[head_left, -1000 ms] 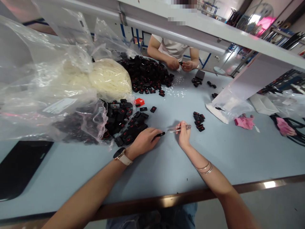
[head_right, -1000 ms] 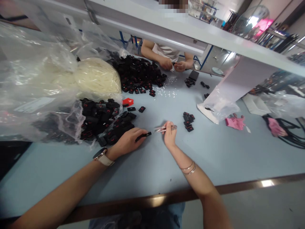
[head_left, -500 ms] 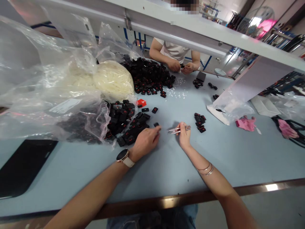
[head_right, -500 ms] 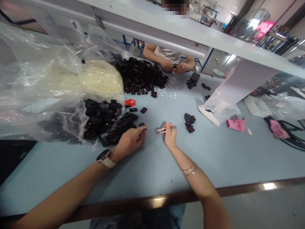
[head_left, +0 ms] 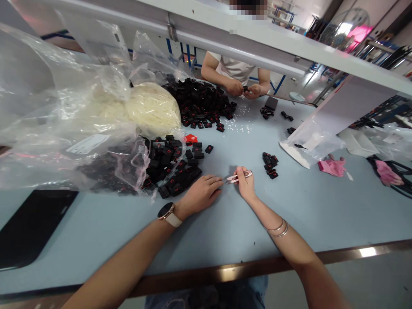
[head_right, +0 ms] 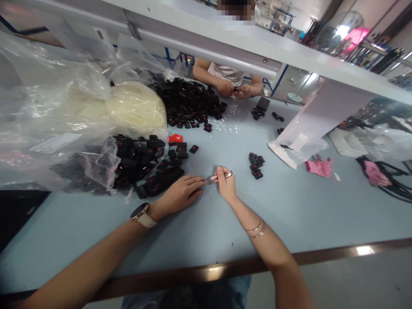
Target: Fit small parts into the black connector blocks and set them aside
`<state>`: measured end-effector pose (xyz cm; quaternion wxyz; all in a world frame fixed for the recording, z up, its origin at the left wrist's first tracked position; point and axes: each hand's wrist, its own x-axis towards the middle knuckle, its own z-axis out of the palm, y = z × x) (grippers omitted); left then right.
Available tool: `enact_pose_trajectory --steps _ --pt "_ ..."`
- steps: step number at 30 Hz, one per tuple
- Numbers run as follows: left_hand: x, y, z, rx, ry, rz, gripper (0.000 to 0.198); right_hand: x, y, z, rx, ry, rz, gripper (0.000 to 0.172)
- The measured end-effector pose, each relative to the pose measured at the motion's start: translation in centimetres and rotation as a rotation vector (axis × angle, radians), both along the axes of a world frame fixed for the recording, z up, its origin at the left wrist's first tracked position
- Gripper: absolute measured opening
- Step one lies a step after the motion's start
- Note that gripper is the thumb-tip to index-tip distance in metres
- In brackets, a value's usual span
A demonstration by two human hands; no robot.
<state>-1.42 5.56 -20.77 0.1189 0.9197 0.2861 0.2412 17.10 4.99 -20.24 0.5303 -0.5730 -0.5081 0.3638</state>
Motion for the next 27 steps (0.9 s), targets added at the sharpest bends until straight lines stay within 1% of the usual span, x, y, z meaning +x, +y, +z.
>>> enact_pose_trajectory --steps 5,8,10,14,16,18,23,25,27 --pt "-0.1 0.12 0.09 -0.054 -0.011 0.01 0.021 -0.03 0.05 -0.23 0.008 -0.014 0.01 0.051" --pt "-0.08 0.18 0.01 -0.058 -0.013 0.003 0.021 0.03 0.2 -0.49 0.062 0.032 -0.049 0.057" --pt "-0.05 0.22 -0.04 -0.054 -0.017 0.004 0.021 0.09 0.22 -0.59 0.112 0.055 -0.105 0.058" --pt "-0.04 0.25 0.0 -0.047 -0.005 0.004 0.02 0.22 0.0 -0.46 0.191 -0.043 -0.185 0.049" --pt "-0.05 0.25 0.06 -0.044 0.001 0.003 0.019 0.22 -0.21 -0.33 0.21 -0.099 -0.193 0.045" --pt "-0.05 0.25 0.13 -0.042 0.002 0.002 0.019 0.17 -0.42 -0.25 0.2 -0.128 -0.146 0.043" --pt "-0.06 0.24 0.33 -0.044 0.0 0.002 0.02 -0.11 -0.6 -0.27 0.104 -0.235 0.059 0.04" --pt "-0.07 0.24 0.34 -0.041 -0.001 0.006 0.021 -0.23 -0.55 -0.22 0.079 -0.261 0.104 0.04" --pt "-0.06 0.26 0.26 -0.037 -0.003 0.005 0.021 -0.3 -0.52 -0.15 0.068 -0.256 0.12 0.041"
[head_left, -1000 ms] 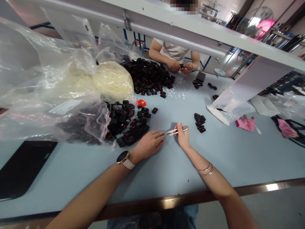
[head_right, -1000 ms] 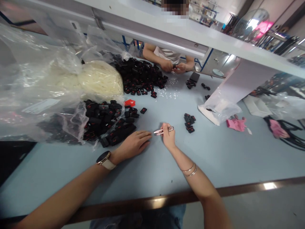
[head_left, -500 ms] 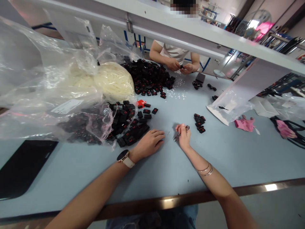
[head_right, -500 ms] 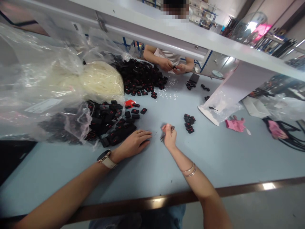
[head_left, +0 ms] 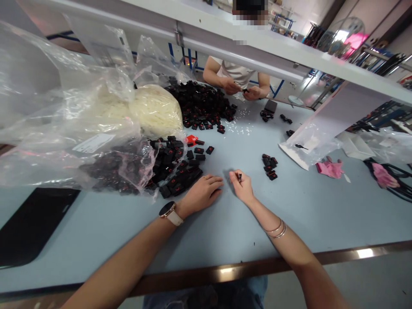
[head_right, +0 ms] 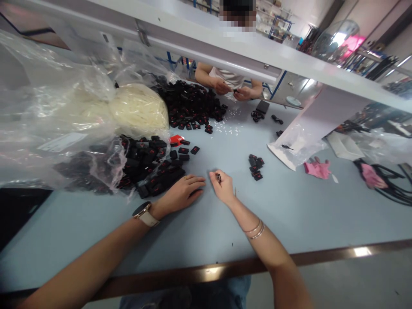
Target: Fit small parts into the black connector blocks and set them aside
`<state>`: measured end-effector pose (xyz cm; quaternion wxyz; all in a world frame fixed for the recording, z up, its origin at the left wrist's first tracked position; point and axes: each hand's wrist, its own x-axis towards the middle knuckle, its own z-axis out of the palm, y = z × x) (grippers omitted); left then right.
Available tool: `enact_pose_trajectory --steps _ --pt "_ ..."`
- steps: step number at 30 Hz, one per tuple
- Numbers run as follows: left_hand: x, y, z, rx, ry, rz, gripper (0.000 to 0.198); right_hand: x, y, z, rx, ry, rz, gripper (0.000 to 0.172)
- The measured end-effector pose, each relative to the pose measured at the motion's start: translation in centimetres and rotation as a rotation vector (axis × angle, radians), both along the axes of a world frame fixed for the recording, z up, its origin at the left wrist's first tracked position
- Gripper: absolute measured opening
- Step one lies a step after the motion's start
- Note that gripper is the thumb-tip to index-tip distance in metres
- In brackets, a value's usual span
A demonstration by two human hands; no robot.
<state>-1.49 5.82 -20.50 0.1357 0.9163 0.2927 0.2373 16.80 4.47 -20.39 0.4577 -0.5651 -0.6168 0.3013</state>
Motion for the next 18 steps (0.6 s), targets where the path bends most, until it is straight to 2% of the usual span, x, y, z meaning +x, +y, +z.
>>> enact_pose_trajectory --steps 6,12,15,18 --pt "0.0 0.0 -0.3 0.003 0.001 0.001 0.019 0.2 0.0 -0.4 0.006 0.082 -0.048 0.047" --pt "0.0 0.0 -0.3 0.007 -0.002 0.003 0.019 0.7 0.1 -0.9 0.188 0.195 -0.141 0.053" --pt "0.0 0.1 -0.5 -0.008 -0.012 -0.003 0.02 0.7 0.0 -1.0 0.108 0.252 -0.168 0.059" --pt "-0.1 0.1 -0.5 -0.019 -0.021 -0.01 0.02 0.6 0.0 -1.2 0.064 0.258 -0.189 0.056"
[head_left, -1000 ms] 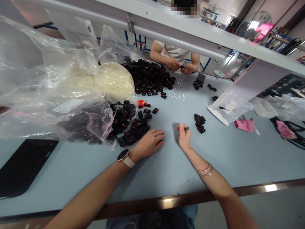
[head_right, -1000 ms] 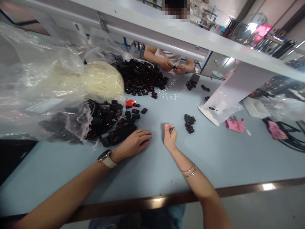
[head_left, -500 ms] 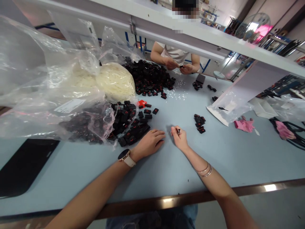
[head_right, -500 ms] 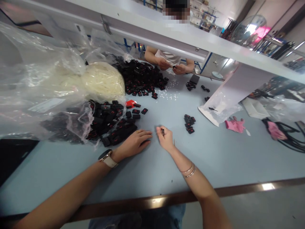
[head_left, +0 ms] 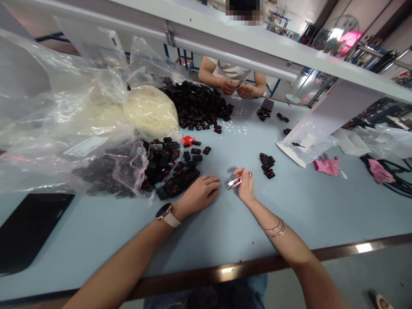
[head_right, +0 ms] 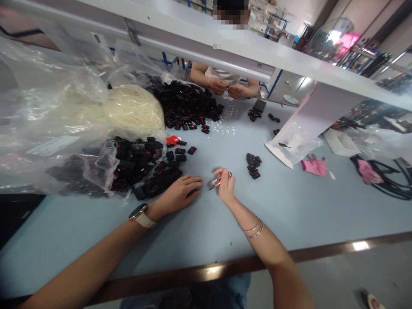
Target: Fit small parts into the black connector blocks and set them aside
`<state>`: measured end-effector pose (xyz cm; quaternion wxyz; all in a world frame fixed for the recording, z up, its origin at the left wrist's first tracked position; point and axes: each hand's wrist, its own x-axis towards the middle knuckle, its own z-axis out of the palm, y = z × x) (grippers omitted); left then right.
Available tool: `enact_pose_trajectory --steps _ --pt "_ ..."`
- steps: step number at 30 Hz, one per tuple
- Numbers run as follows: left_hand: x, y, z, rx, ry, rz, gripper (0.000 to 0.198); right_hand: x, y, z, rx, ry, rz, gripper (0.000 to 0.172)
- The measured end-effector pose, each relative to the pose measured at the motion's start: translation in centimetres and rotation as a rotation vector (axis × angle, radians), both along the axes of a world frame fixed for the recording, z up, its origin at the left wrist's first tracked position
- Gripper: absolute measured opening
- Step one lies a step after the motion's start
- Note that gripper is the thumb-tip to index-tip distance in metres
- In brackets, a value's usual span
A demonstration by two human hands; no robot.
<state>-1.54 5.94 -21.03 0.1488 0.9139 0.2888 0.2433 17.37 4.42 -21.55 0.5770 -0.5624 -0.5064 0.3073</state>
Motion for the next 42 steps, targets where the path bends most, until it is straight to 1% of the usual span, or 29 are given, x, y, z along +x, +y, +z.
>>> enact_pose_trajectory --steps 4,7,9,11,14,15,16,19,21,22,24,26,28,31,33,35,36,38,40,42 --pt "0.0 0.0 0.1 -0.005 0.007 0.007 0.02 -0.1 0.2 0.1 0.045 -0.05 -0.071 0.04" --pt "-0.1 -0.1 0.1 -0.002 0.016 0.011 0.019 -0.1 0.2 0.5 0.152 -0.223 -0.092 0.029" --pt "-0.1 0.0 0.0 -0.002 0.014 0.009 0.019 0.0 0.1 0.8 0.222 -0.363 -0.082 0.027" --pt "-0.2 0.0 -0.2 -0.004 0.01 0.01 0.019 0.3 0.2 1.1 0.266 -0.505 -0.075 0.029" --pt "-0.2 0.1 -0.3 -0.011 0.013 0.012 0.02 1.8 0.9 1.7 0.265 -0.76 -0.106 0.031" --pt "-0.2 0.1 -0.4 -0.014 0.016 0.013 0.02 2.6 1.2 2.0 0.23 -0.852 -0.14 0.032" --pt "-0.2 0.1 -0.4 -0.018 0.018 0.014 0.02 3.5 1.6 2.3 0.162 -0.946 -0.179 0.035" --pt "-0.3 0.1 -0.5 -0.028 0.022 0.016 0.021 6.2 2.5 2.9 -0.166 -1.181 -0.314 0.045" --pt "-0.3 0.1 -0.6 -0.031 0.026 0.014 0.021 7.5 2.7 3.1 -0.367 -1.267 -0.332 0.047" --pt "-0.3 0.1 -0.6 -0.031 0.025 0.014 0.021 7.8 2.7 3.1 -0.433 -1.297 -0.315 0.048" --pt "-0.3 0.1 -0.6 -0.033 0.023 0.015 0.021 7.7 2.3 3.1 -0.486 -1.348 -0.257 0.048" --pt "-0.3 0.1 -0.5 -0.039 0.023 0.012 0.021 6.8 1.9 3.1 -0.456 -1.387 -0.181 0.047" --pt "-0.3 0.0 -0.3 -0.046 0.026 0.011 0.021 5.3 1.4 2.9 -0.38 -1.388 -0.064 0.046" --pt "-0.2 -0.1 -0.3 -0.05 -0.002 0.048 0.025 3.0 0.7 2.3 -0.193 -1.276 0.192 0.043" --pt "-0.2 -0.1 -0.5 -0.046 -0.046 0.102 0.029 1.7 0.2 1.7 -0.006 -1.136 0.38 0.04" --pt "-0.2 0.0 -0.8 -0.036 -0.083 0.153 0.03 0.7 -0.2 1.2 0.185 -0.982 0.516 0.035" --pt "-0.2 0.1 -1.0 -0.031 -0.09 0.168 0.029 0.4 -0.3 1.0 0.261 -0.917 0.559 0.032" --pt "-0.3 0.2 -1.2 -0.024 -0.082 0.168 0.025 0.1 -0.5 0.9 0.345 -0.825 0.592 0.029" --pt "-0.3 0.3 -1.2 -0.025 -0.061 0.137 0.019 0.0 -0.6 1.0 0.351 -0.775 0.585 0.028" --pt "-0.3 0.3 -1.1 -0.024 -0.054 0.103 0.014 0.1 -0.6 1.1 0.334 -0.75 0.538 0.024"
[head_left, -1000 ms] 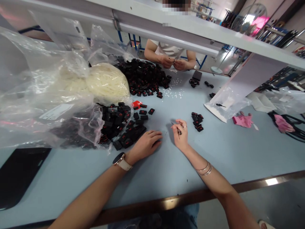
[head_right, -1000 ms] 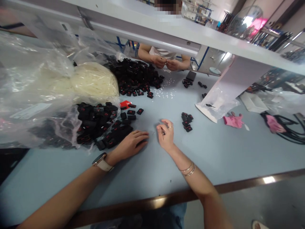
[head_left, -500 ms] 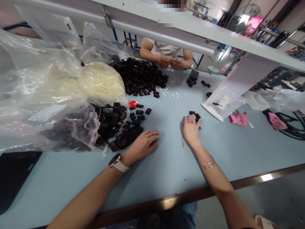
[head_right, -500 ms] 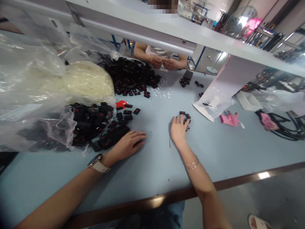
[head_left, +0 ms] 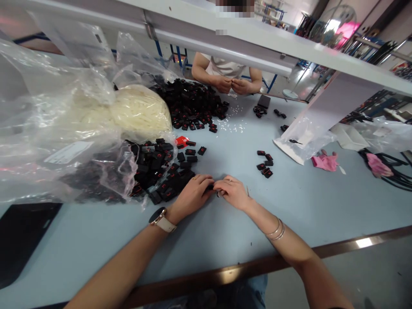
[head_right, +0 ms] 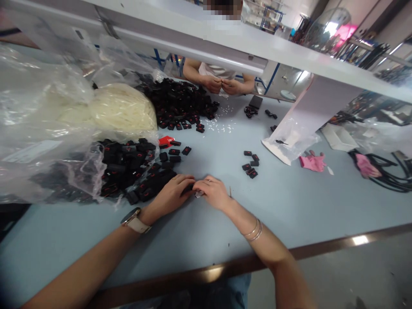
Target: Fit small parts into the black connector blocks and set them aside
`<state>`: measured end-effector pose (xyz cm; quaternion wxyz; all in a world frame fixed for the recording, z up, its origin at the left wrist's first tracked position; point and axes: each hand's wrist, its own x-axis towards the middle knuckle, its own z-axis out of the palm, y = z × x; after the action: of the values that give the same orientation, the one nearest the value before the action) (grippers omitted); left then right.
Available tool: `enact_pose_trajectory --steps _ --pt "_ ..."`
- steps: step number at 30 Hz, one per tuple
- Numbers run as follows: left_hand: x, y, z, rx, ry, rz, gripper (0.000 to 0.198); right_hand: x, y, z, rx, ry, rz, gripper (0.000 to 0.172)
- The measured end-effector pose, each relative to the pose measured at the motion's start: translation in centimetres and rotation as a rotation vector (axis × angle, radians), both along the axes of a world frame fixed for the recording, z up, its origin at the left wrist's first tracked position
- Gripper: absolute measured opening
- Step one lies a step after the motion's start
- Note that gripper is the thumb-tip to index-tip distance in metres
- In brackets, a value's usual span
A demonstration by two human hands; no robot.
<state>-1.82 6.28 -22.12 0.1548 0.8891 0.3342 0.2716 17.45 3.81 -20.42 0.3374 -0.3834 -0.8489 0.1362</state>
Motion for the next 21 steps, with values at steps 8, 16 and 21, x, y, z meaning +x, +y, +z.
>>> enact_pose_trajectory --steps 8,16,21 --pt "0.1 -0.1 0.9 -0.025 0.02 -0.011 0.013 1.6 2.9 0.1 -0.031 -0.001 -0.537 0.017" --pt "0.1 -0.2 1.3 -0.054 0.022 -0.008 0.013 0.6 14.3 1.5 -0.292 -0.321 -0.662 0.027" --pt "0.1 -0.2 1.4 -0.078 0.021 -0.008 0.014 -2.1 18.7 1.7 -0.359 -0.422 -0.718 0.033"
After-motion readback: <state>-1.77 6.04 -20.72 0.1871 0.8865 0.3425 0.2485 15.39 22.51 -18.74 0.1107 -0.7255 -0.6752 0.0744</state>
